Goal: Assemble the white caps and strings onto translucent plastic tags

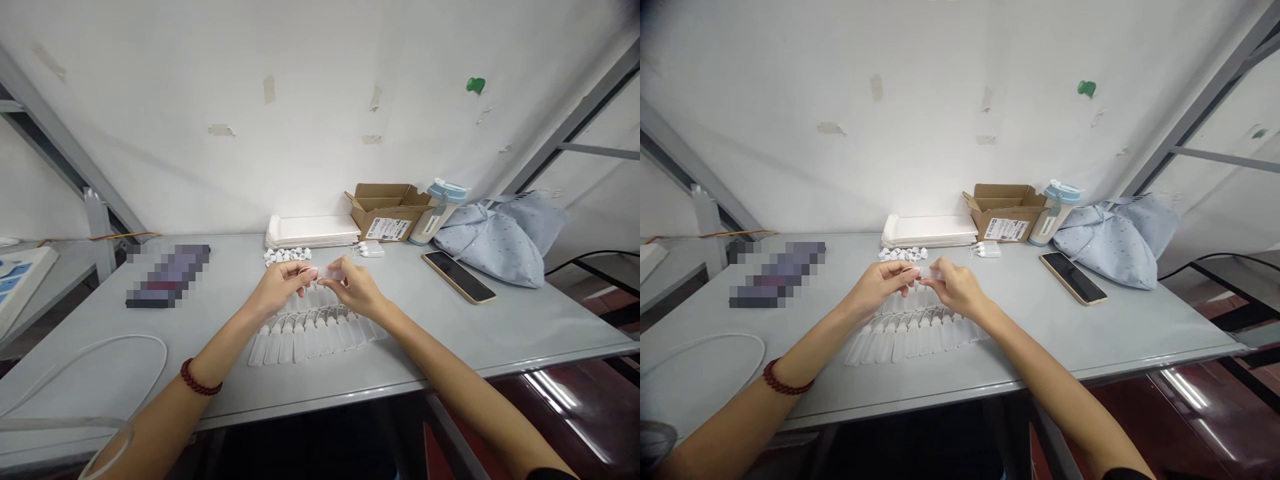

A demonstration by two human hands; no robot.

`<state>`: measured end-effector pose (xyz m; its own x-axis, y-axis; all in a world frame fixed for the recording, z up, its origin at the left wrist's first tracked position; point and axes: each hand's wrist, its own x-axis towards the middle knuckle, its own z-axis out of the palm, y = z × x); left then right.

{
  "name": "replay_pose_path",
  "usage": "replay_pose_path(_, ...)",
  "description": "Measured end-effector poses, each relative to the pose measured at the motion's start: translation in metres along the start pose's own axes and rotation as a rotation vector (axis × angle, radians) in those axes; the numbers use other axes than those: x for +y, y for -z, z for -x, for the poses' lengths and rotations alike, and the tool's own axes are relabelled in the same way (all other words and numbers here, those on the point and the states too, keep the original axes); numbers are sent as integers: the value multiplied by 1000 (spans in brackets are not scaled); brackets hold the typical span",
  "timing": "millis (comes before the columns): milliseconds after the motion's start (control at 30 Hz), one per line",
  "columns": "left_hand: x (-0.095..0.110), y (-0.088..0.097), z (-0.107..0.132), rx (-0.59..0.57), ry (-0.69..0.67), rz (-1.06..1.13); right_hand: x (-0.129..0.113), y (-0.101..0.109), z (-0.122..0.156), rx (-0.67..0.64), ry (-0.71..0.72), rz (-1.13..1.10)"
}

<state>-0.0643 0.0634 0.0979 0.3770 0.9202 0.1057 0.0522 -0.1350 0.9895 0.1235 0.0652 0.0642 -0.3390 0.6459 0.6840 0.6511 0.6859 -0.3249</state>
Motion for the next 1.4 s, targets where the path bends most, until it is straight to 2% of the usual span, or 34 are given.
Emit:
replay_pose_path(267, 4, 1, 0, -5, -63, -23, -2, 5, -3, -34, -46, -87)
replay_pose_path(367, 4, 1, 1, -5, -74, -36, -7, 9, -5, -79, -142, -268)
replay_pose_path(500, 3, 0, 2, -16, -127, -56, -13, 17, -10, -203, -376, -616)
replay_pose_path(633, 1, -4, 3, 11, -178, -77, -14, 20, -13, -227, -438, -803)
replay_pose_path(733, 1, -5, 3, 3, -148, -71, -13, 18, -13, -199, -442, -816)
replay_pose_path(867, 1, -6, 1, -11, -12, -42, -10, 15, -12, -157, -394, -802)
replay_pose_path(1000, 0, -7, 1, -22, 56, 36, -8, 15, -11, -165, -368, -783)
replay_pose_path(1267, 0, -6, 1, -17, 100, 41, -6, 14, -10, -159, -358, -742)
replay_pose_path(1400, 0, -5, 1, -22, 41, 1, -9, 18, -12, -165, -429, -748)
